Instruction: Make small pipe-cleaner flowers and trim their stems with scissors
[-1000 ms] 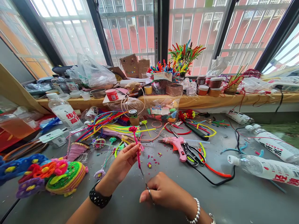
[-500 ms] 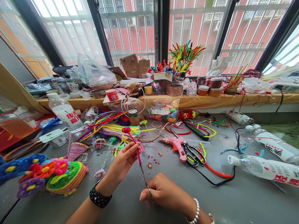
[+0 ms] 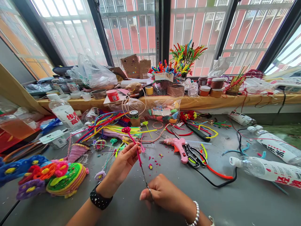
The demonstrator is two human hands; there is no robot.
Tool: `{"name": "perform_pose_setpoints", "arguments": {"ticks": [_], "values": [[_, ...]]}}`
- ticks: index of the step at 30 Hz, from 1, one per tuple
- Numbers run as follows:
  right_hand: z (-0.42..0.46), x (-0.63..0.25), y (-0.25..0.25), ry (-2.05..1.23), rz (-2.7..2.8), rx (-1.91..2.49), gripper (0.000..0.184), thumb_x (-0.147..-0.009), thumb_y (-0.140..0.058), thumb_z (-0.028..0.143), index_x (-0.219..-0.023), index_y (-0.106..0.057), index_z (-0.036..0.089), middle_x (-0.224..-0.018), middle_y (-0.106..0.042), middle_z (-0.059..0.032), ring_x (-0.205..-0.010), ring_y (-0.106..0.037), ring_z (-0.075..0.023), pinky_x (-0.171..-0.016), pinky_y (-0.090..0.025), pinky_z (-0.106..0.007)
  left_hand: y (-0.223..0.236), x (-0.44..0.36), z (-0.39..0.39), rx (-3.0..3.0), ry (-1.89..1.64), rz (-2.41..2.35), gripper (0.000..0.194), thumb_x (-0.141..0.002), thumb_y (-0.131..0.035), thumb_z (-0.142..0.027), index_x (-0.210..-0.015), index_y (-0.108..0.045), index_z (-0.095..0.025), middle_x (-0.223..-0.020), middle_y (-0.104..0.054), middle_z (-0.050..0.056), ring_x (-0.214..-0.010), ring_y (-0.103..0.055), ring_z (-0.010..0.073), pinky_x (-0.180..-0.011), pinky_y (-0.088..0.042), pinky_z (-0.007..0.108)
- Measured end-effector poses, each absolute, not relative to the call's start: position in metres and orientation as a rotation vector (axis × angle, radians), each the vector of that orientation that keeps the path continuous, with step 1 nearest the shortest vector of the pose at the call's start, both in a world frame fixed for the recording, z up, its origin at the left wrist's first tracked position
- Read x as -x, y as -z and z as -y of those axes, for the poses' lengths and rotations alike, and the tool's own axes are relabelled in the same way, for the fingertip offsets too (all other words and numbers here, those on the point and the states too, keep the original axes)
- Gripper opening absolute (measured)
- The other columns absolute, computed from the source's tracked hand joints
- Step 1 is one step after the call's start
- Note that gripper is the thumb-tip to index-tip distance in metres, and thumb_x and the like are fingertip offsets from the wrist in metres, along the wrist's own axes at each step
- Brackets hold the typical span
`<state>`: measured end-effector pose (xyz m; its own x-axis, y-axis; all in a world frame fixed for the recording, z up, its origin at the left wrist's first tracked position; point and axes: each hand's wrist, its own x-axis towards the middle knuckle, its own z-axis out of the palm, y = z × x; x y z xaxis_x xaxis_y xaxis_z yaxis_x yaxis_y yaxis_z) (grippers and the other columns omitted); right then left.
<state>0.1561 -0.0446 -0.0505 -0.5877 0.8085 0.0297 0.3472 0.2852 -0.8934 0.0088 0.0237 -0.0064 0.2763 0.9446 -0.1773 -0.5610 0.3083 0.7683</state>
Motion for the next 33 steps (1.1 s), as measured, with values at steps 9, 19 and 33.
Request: {"name": "perform_pose_setpoints", "arguments": {"ticks": [9,19,33], "values": [[0.0442,-0.1527,0.0472,-1.235,2.035,1.119,0.072,-0.068,-0.023,0.072,-0.039,-0.050,0.011,-0.034,-0.035,0.0030,-0.036,-0.033,-0.0043,-0.043,-0.030,-0.017,0.0054,-0.0087,-0.0239,-0.613,-1.120,-0.715,0.015,-0.059,-0.068,-0.016,-0.074,-0.063,-0.013,-0.064,-0.065,-0.001,-0.058,-0.060,0.0074,-0.055,-0.047,0.014],[0.0458,-0.1579,0.0446,-1.351,2.081,0.995,0.082,-0.072,-0.008,0.070,-0.065,-0.062,0.008,-0.043,-0.036,0.0032,-0.040,-0.035,-0.0057,-0.041,-0.028,-0.017,0.0033,-0.0087,-0.0230,-0.634,-1.120,-0.700,0.015,-0.059,-0.068,-0.017,-0.073,-0.063,-0.013,-0.064,-0.064,0.000,-0.058,-0.060,0.0075,-0.055,-0.046,0.014],[0.0471,-0.1577,0.0421,-1.283,2.197,0.985,0.080,-0.070,-0.007,0.071,-0.064,-0.060,0.011,-0.050,-0.042,0.0016,-0.048,-0.040,-0.0076,-0.047,-0.030,-0.018,0.0044,-0.0134,-0.0179,-0.711,-0.978,-0.692,0.014,-0.059,-0.069,-0.017,-0.071,-0.063,-0.013,-0.065,-0.064,0.001,-0.058,-0.059,0.0083,-0.057,-0.045,0.017]]}}
